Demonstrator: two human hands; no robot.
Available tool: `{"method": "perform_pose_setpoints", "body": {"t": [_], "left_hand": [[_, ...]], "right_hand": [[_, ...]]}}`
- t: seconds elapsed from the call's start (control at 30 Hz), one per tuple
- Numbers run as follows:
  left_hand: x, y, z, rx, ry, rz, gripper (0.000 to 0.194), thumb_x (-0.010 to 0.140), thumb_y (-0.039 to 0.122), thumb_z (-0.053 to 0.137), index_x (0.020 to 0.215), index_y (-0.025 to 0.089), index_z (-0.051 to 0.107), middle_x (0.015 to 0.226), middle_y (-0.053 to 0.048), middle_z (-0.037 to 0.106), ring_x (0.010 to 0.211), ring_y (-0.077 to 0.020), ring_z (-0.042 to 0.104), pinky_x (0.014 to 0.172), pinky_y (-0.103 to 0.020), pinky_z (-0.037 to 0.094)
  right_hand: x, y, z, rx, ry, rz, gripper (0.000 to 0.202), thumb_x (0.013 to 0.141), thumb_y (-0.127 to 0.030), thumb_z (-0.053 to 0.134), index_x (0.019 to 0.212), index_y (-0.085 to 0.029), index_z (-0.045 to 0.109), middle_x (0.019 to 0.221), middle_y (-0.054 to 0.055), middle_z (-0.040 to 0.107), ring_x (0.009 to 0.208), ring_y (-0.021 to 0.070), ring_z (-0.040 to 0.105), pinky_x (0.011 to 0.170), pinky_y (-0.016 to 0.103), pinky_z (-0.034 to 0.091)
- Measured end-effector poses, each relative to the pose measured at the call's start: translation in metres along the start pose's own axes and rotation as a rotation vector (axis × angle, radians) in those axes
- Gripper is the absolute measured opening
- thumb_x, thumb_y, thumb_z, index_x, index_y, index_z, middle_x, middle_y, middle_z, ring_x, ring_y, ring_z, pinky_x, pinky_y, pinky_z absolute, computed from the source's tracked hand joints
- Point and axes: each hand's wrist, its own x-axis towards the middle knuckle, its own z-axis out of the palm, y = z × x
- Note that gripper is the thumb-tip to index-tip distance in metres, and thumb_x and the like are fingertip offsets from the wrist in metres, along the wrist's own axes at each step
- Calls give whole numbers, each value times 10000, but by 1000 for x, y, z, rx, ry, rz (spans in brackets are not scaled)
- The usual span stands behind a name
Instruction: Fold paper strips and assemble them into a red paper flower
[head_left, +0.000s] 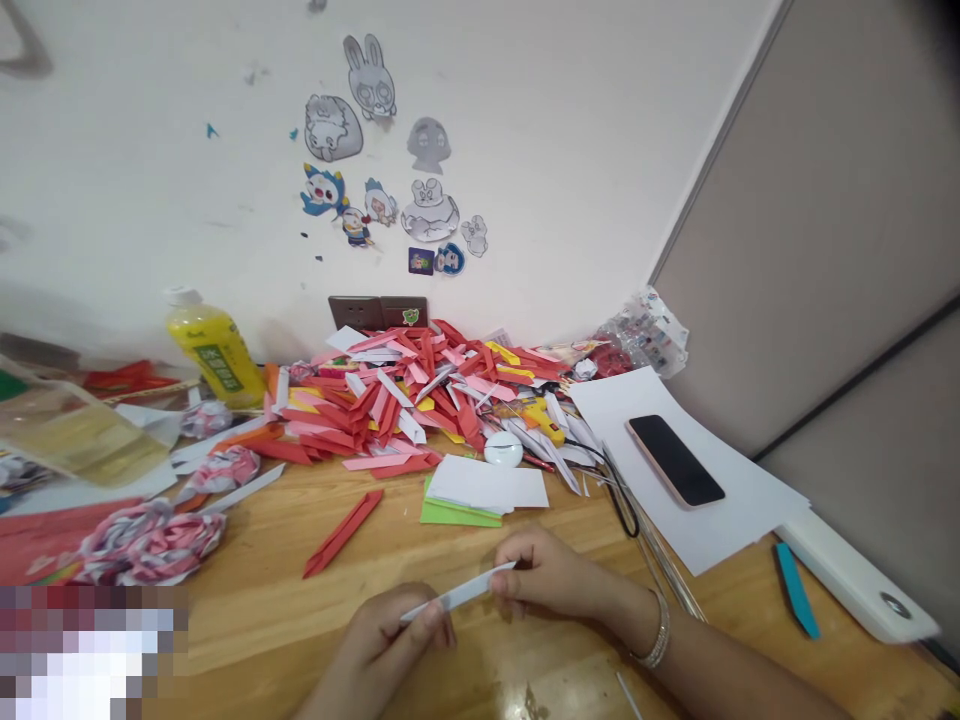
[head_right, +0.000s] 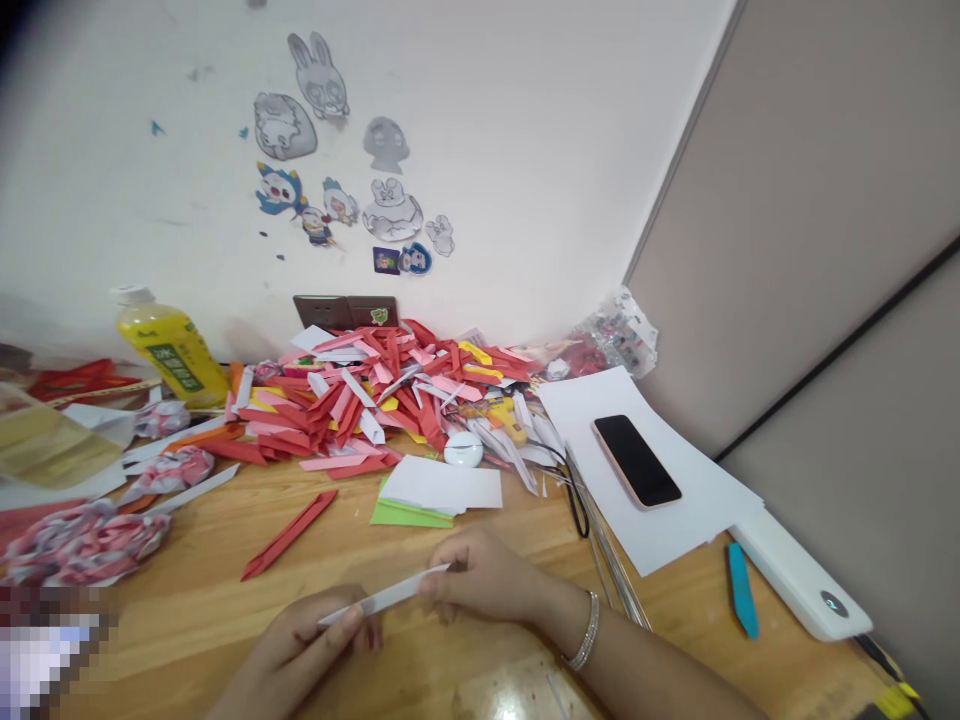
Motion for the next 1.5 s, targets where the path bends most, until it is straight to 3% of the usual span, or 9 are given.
{"method": "perform_pose_setpoints", "body": {"t": [0.3,0.5,0.6,0.73,0.9,1.13,1.23,1.4,1.5], "left_hand": [[-6,-22,5,-122,-11,-11,515,887,521,345,646,183,650,614,-16,622,605,-157,584,615,-228,435],[-5,-10,-2,-225,-84,25,546,894,528,308,648,189,658,731,-43,666,719,-193,607,710,-262,446],[-6,-2,-6,-142,-120,84,524,913,475,304,620,198,640,753,-40,668,738,-186,612,730,-253,447],[-6,-2,-3,80,-13,147,419,924,388,318,678,196,598,693,-34,634,687,-170,598,671,-238,448],[-6,-6,4,275,-7,131,401,915,350,345,596,189,526,590,-22,573,582,-147,551,573,-222,425],[-6,-3,6,314,-65,68,374,909,348,375,625,191,559,628,-24,614,627,-148,573,611,-214,431],[-3,-9,6,325,-100,107,377,901,376,380,631,192,568,621,-20,613,621,-149,565,601,-215,429],[-6,-14,8,391,-15,87,346,888,348,414,595,195,518,597,-2,593,571,-131,546,545,-197,412],[-7,-10,10,454,-32,142,324,877,340,451,595,195,518,599,3,607,567,-126,550,563,-197,415]], "right_hand": [[0,0,-6,83,6,-43,504,793,-590,538,682,-106,624,551,-2,555,482,81,499,504,197,406],[0,-1,-6,125,-14,-67,539,819,-612,476,655,-113,602,558,9,560,485,87,513,506,203,419],[0,-2,-7,92,-9,-81,538,819,-606,482,623,-117,589,523,0,537,453,84,492,473,196,398],[0,-2,-7,36,11,-56,543,827,-606,467,631,-117,597,506,-7,523,444,82,479,461,189,376],[-2,-9,-4,-101,19,-80,532,859,-572,429,639,-122,609,528,-1,536,482,95,502,486,194,392],[-5,-10,-2,-196,-10,-141,495,890,-502,401,628,-131,598,524,-3,522,490,100,504,499,194,392],[-5,-8,2,-261,-65,-212,430,903,-418,404,646,-134,599,547,1,537,520,102,514,525,193,391],[-4,-5,9,-405,-59,-315,361,898,-309,402,636,-145,587,563,-5,529,540,97,495,553,195,374],[-3,-3,12,-473,-52,-336,336,885,-311,417,640,-151,583,559,-15,502,535,95,468,535,195,351]]}}
